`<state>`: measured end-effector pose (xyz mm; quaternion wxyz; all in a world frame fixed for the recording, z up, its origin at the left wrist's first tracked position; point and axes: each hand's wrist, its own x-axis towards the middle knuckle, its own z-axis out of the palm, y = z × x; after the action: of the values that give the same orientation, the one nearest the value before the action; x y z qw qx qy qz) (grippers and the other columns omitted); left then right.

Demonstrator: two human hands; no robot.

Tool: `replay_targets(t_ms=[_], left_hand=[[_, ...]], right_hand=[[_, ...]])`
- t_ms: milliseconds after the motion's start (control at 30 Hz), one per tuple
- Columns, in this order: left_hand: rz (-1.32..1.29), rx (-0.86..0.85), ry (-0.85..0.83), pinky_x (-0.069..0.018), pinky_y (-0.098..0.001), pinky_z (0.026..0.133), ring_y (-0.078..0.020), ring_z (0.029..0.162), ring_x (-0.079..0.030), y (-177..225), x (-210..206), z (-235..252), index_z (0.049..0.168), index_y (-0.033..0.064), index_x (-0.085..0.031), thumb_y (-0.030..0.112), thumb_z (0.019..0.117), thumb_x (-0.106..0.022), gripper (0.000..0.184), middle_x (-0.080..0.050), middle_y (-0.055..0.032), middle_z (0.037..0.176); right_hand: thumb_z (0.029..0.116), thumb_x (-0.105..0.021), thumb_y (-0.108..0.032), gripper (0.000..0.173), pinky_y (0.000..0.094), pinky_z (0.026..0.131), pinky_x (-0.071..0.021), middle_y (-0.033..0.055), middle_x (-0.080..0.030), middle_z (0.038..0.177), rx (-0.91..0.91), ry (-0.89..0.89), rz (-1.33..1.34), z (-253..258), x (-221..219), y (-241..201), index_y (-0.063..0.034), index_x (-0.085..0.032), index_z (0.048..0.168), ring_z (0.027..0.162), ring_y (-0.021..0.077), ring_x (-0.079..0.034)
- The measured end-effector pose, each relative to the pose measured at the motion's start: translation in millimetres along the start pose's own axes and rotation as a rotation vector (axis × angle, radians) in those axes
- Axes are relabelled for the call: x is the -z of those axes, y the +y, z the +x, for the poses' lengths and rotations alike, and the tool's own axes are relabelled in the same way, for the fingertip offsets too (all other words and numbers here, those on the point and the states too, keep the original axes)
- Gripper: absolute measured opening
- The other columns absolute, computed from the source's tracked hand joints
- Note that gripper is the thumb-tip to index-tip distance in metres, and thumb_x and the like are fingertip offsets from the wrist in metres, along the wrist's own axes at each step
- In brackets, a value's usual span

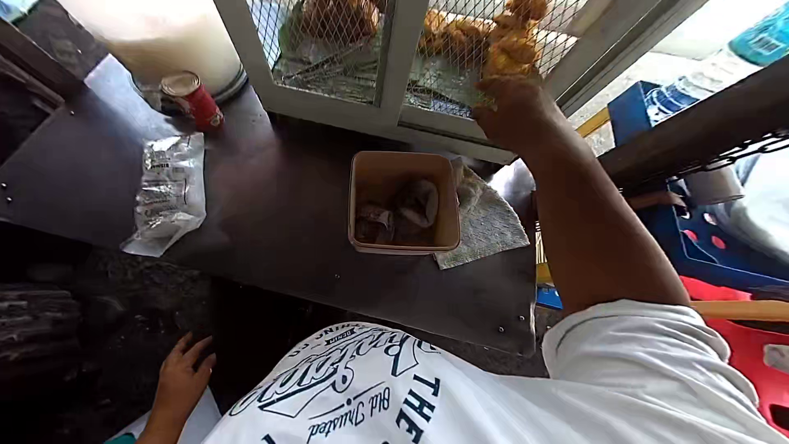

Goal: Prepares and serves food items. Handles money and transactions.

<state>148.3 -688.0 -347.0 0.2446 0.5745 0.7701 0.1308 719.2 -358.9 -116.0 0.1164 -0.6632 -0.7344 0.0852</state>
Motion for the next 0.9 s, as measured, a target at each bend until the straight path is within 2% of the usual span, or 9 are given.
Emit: replay_targets(t_ms=[100, 233, 333, 400, 500, 567, 700, 833, 900], left_hand=[[0.016, 0.078, -0.145, -0.0338, -0.0688, 0.113, -0.0577, 0.137, -0.043, -8, -31, -34, 0.126, -0.0044, -0.068, 0.006, 0.0937, -0.069, 0.034, -0.044, -0.04, 0.147], [0.093, 0.131, -0.498, -0.0338, -0.0614, 0.117, -0.0519, 0.139, -0.045, -46, -78, -55, 0.131, -0.0012, -0.066, 0.013, 0.0961, -0.069, 0.038, -0.049, -0.0367, 0.145], [0.134, 0.084, -0.612, -0.0383, -0.0528, 0.117, -0.0398, 0.138, -0.05, -114, -124, -64, 0.133, 0.0078, -0.067, 0.025, 0.1003, -0.065, 0.037, -0.058, -0.0233, 0.144], [0.122, 0.089, -0.607, -0.041, -0.0522, 0.116, -0.0365, 0.135, -0.054, -114, -127, -65, 0.132, 0.0087, -0.068, 0.029, 0.1003, -0.063, 0.038, -0.061, -0.0198, 0.14], [0.089, 0.231, -0.579, -0.0401, -0.0527, 0.116, -0.0365, 0.135, -0.054, -42, -85, -52, 0.135, 0.0029, -0.064, 0.02, 0.1016, -0.063, 0.037, -0.059, -0.0227, 0.142], [0.038, 0.257, -0.498, -0.0383, -0.0544, 0.117, -0.0392, 0.136, -0.053, -24, -67, -50, 0.136, -0.0019, -0.061, 0.014, 0.1025, -0.061, 0.037, -0.057, -0.0263, 0.142], [-0.008, 0.309, -0.466, -0.0355, -0.0561, 0.118, -0.0413, 0.138, -0.051, -33, -63, -67, 0.138, -0.0037, -0.059, 0.013, 0.104, -0.058, 0.038, -0.056, -0.0279, 0.143], [-0.033, 0.352, -0.53, -0.0379, -0.0562, 0.117, -0.0416, 0.134, -0.054, -73, -89, -109, 0.136, -0.0026, -0.062, 0.015, 0.1038, -0.059, 0.037, -0.06, -0.0272, 0.138], [-0.046, 0.37, -0.539, -0.0401, -0.0585, 0.115, -0.0408, 0.132, -0.056, -97, -107, -134, 0.135, 0.0007, -0.064, 0.018, 0.103, -0.06, 0.036, -0.062, -0.0252, 0.136]], right_hand=[[0.1047, -0.058, -0.018, 0.032, 0.0592, 0.103, -0.0505, 0.0201, -0.069, 0.125, 0.262, -0.317, 0.068, -30, -29, -28, -0.0031, -0.065, 0.132, 0.117, 0.0361, -0.067], [0.1028, -0.059, -0.018, 0.033, 0.0611, 0.103, -0.0481, 0.0201, -0.064, 0.13, 0.316, -0.476, -0.037, -50, -81, -55, -0.0067, -0.066, 0.133, 0.124, 0.039, -0.06], [0.1021, -0.059, -0.047, 0.049, 0.0595, 0.097, -0.0514, 0.0177, -0.066, 0.126, 0.322, -0.451, -0.059, -56, -99, -83, -0.0087, -0.066, 0.133, 0.119, 0.0372, -0.063], [0.0961, -0.061, -0.06, 0.064, 0.0629, 0.088, -0.0524, 0.0198, -0.065, 0.125, 0.273, -0.58, -0.214, -55, -116, -100, -0.0099, -0.059, 0.137, 0.114, 0.0406, -0.064], [0.0936, -0.069, -0.027, 0.049, 0.0682, 0.082, -0.0516, 0.0235, -0.066, 0.12, 0.172, -0.697, -0.289, -50, -128, -112, -0.007, -0.056, 0.136, 0.109, 0.0456, -0.065], [0.0957, -0.063, -0.009, 0.038, 0.0688, 0.083, -0.0518, 0.0246, -0.068, 0.113, 0.134, -0.646, -0.232, -43, -116, -110, -0.0044, -0.056, 0.133, 0.108, 0.0469, -0.066], [0.0977, -0.059, -0.005, 0.031, 0.0674, 0.091, -0.0507, 0.0245, -0.068, 0.115, 0.118, -0.506, 0.08, -24, -102, -81, -0.0034, -0.062, 0.128, 0.11, 0.0434, -0.066], [0.1003, -0.065, -0.013, 0.019, 0.0517, 0.089, -0.0542, 0.0143, -0.071, 0.105, 0.107, -0.486, 0.42, -24, -103, -74, -0.0054, -0.069, 0.117, 0.097, 0.0248, -0.068], [0.0996, -0.065, -0.008, 0.019, 0.0468, 0.09, -0.0545, 0.0119, -0.072, 0.107, 0.099, -0.525, 0.443, -29, -106, -78, -0.0066, -0.071, 0.118, 0.096, 0.0208, -0.068]])
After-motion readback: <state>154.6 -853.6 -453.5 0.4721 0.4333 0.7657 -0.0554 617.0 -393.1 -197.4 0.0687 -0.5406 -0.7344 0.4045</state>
